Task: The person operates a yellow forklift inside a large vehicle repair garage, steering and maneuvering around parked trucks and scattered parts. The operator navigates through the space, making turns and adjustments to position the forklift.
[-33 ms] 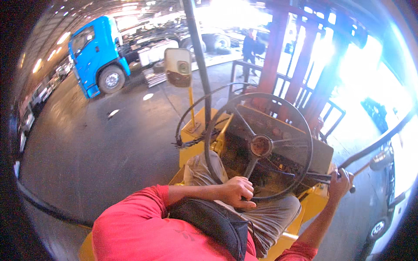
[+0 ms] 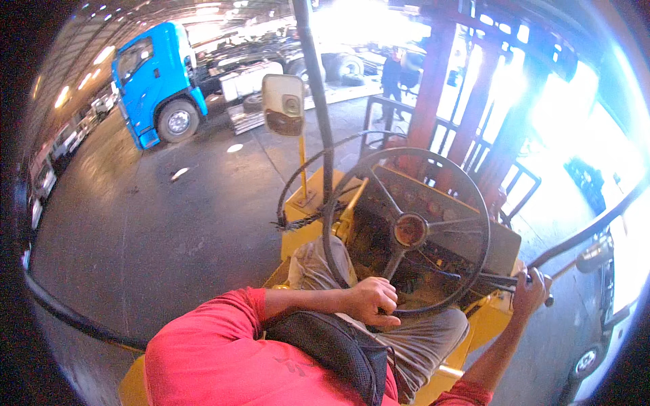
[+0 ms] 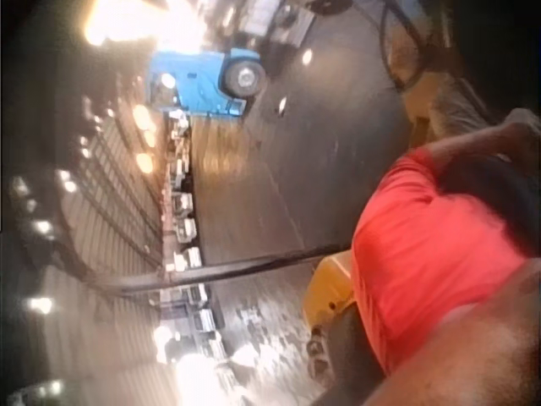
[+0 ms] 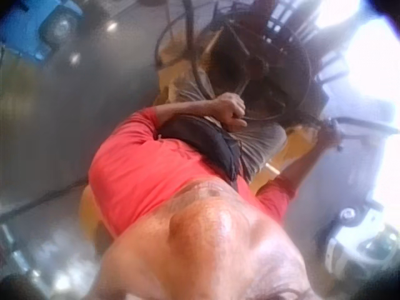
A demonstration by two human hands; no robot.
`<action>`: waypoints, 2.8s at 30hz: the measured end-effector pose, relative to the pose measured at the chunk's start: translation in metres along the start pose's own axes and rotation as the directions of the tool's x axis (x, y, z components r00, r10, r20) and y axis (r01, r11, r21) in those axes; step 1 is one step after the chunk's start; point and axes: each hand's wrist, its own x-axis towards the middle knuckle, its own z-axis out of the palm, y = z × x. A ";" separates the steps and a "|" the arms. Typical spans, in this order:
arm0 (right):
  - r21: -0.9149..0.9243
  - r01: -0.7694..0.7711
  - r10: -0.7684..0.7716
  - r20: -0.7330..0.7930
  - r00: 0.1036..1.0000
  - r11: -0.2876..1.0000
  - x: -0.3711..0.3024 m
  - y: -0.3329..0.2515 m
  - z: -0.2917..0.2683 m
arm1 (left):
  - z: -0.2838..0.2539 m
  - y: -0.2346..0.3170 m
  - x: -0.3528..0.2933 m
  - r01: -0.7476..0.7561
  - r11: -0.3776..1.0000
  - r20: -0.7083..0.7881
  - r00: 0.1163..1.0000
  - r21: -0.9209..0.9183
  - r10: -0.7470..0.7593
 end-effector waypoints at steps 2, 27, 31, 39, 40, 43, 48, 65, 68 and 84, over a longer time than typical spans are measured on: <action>0.018 -0.047 0.047 0.012 0.999 0.999 0.001 0.002 0.005 | -0.001 -0.002 0.000 -0.001 1.000 -0.008 1.000 -0.007 0.001; 0.116 -0.080 0.078 0.021 0.997 0.990 -0.011 -0.001 -0.001 | -0.043 0.004 0.014 -0.038 0.999 -0.015 0.999 -0.013 0.038; 0.213 -0.047 0.064 -0.072 0.995 0.976 0.015 -0.088 0.041 | -0.102 0.008 -0.019 0.133 0.987 0.025 0.990 0.093 -0.136; -0.024 -0.236 0.237 0.036 0.971 0.971 -0.003 -0.075 -0.034 | -0.088 0.016 0.004 0.202 0.977 0.119 0.974 -0.064 -0.193; -0.028 -0.245 0.246 0.026 0.969 0.969 -0.006 -0.078 -0.035 | -0.090 0.015 0.001 0.194 0.978 0.126 0.975 -0.070 -0.184; -0.037 -0.233 0.233 -0.004 0.973 0.972 -0.004 -0.079 -0.044 | -0.093 0.017 0.005 0.167 0.982 0.129 0.979 -0.088 -0.154; -0.012 -0.234 0.234 -0.016 0.972 0.972 -0.018 -0.132 -0.043 | -0.137 0.009 -0.031 0.165 0.983 0.122 0.981 -0.085 -0.154; -0.119 -0.174 0.159 -0.128 0.979 0.978 -0.026 -0.243 -0.010 | -0.259 -0.069 -0.086 0.022 0.996 0.159 0.987 -0.086 -0.008; -0.144 -0.183 0.161 -0.154 0.975 0.973 -0.034 -0.259 -0.024 | -0.278 -0.072 -0.091 0.013 0.992 0.136 0.991 -0.123 0.004; -0.195 -0.115 0.111 -0.031 0.993 0.974 -0.025 -0.272 -0.060 | -0.390 -0.085 -0.107 0.018 1.000 -0.010 1.000 0.012 -0.018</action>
